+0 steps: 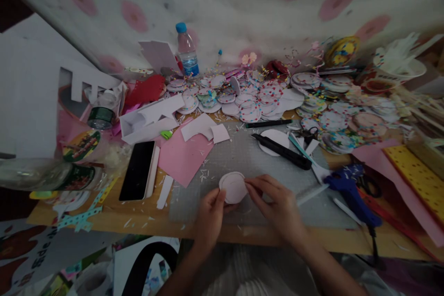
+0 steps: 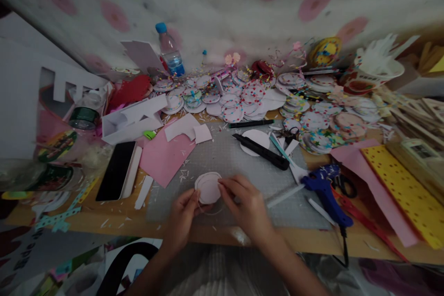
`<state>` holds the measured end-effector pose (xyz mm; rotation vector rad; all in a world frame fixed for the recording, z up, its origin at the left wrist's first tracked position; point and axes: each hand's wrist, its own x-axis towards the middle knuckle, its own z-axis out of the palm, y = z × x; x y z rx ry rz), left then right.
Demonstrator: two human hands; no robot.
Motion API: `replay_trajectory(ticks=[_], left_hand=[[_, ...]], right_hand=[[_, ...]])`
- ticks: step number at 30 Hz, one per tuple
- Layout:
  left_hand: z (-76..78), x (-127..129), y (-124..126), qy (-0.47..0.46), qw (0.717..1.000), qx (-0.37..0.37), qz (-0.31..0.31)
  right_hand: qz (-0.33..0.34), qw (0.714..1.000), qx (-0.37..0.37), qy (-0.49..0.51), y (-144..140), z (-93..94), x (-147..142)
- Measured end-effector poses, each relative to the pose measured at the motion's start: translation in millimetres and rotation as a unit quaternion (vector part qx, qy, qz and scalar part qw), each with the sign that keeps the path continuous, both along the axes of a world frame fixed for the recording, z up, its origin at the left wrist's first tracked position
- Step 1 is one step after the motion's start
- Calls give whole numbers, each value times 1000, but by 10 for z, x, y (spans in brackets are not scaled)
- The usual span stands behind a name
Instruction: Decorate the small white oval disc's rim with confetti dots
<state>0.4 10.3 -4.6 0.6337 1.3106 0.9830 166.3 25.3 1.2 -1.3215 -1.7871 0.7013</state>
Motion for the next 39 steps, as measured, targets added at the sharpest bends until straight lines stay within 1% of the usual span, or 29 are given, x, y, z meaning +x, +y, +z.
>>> replay_trajectory(ticks=[3,6,8,10,12,14,16,18,21,24,26,30,33,36,39], left_hand=[[53,-126,112,36,998,18,-50],[103,-248,198,78,989,52,-114],[125,-303,232,87,983,71,-142],[148,-328,250,83,981,80,-157],[181,-326,253,70,981,82,-162],[221,-308,246,47,982,81,-165],[255,-288,235,23,983,80,-166],[275,-272,226,10,985,72,-158],[280,-247,233,13,991,48,-120],[276,-216,255,56,994,45,-85],[281,-195,263,97,991,54,-80],[310,-172,240,200,973,92,-70],[326,-176,202,256,959,115,-50],[317,-196,172,274,952,129,-40],[299,-225,159,253,957,127,-57]], right_hand=[[11,992,-93,86,-25,62,98],[-29,969,-172,177,-47,27,189],[-42,951,-217,214,-56,-14,205],[-23,936,-259,236,-65,-32,173],[10,921,-295,255,-80,-19,110],[33,907,-317,277,-97,14,37],[37,897,-326,296,-111,46,-22],[21,896,-324,304,-119,62,-55],[-9,899,-317,301,-123,59,-56],[-31,902,-306,302,-123,44,-34],[-45,907,-293,299,-122,35,-30],[-66,916,-268,291,-131,-1,-72],[-84,914,-265,294,-160,-48,-128],[-98,908,-270,304,-200,-87,-179],[-107,907,-271,305,-231,-97,-216]])
